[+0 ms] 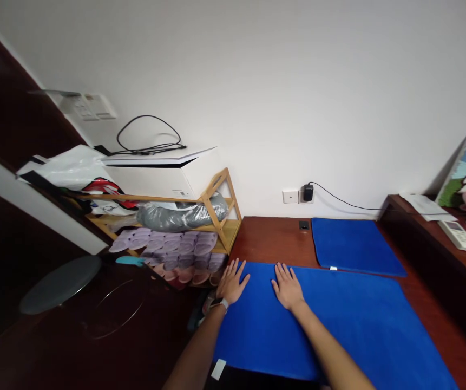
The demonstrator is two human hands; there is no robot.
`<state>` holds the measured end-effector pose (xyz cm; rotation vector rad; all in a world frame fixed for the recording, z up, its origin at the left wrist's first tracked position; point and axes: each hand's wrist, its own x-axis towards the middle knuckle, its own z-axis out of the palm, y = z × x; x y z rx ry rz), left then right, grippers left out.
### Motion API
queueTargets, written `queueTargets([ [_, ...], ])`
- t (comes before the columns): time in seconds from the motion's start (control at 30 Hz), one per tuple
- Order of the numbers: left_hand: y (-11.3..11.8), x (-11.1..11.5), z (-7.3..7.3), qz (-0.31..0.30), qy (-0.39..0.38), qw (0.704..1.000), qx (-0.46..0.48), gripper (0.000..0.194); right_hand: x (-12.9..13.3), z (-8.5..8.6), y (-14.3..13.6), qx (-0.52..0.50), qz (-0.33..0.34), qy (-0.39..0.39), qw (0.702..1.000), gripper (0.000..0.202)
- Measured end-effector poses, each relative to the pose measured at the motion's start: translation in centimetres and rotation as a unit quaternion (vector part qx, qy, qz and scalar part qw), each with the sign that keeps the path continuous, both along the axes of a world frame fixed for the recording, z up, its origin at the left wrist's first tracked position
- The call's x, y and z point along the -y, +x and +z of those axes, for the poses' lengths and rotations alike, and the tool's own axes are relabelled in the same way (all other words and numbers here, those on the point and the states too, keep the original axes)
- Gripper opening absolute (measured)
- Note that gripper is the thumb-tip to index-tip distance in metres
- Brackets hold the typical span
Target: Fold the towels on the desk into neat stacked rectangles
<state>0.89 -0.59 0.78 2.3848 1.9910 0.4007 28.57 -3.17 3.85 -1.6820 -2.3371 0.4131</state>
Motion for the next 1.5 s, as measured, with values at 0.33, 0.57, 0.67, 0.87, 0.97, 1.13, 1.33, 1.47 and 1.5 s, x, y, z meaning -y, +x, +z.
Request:
queueTargets([
  [0.33,-0.1,-0.6,0.0,-0.003,0.006,0.999,-0.036,0.066,4.8,-4.0,23.8,0.083,-0.222,-0.024,0.971,0.076],
  [0.57,0.0,-0.8,0.1,-0.003,0.021,0.998,-0.054,0.065,6.9,-5.9,36.4,0.027,-0.339,-0.019,0.94,0.09],
  [0.67,0.3,-0.5,0.6,0.001,0.008,0.999,-0.053,0.065,6.8,-6.6,36.6,-0.008,-0.344,-0.002,0.939,0.097],
  [0.87,0.7,0.2,1.4,0.015,-0.022,0.999,-0.036,0.066,5.5,-5.5,36.5,-0.061,-0.36,0.024,0.931,0.102],
  [0.97,0.7,0.4,1.4,0.014,-0.027,0.999,-0.026,0.066,4.0,-2.3,30.1,-0.027,-0.336,0.052,0.94,0.094],
  [1.13,0.6,0.4,1.3,0.014,-0.024,0.999,-0.017,0.066,1.3,1.0,9.8,0.001,-0.113,0.047,0.993,0.075],
  [1.33,0.4,0.2,1.0,0.014,-0.019,1.0,-0.018,0.067,0.4,-0.2,-1.1,0.016,0.009,-0.011,1.0,0.074],
  [1.47,0.3,-0.1,0.8,0.009,-0.011,1.0,-0.025,0.067,1.9,-2.0,8.4,0.052,-0.083,-0.013,0.995,0.074],
  [1.5,0.2,-0.2,0.7,0.008,-0.009,1.0,-0.028,0.066,2.5,-2.6,12.1,0.064,-0.116,-0.014,0.991,0.074],
])
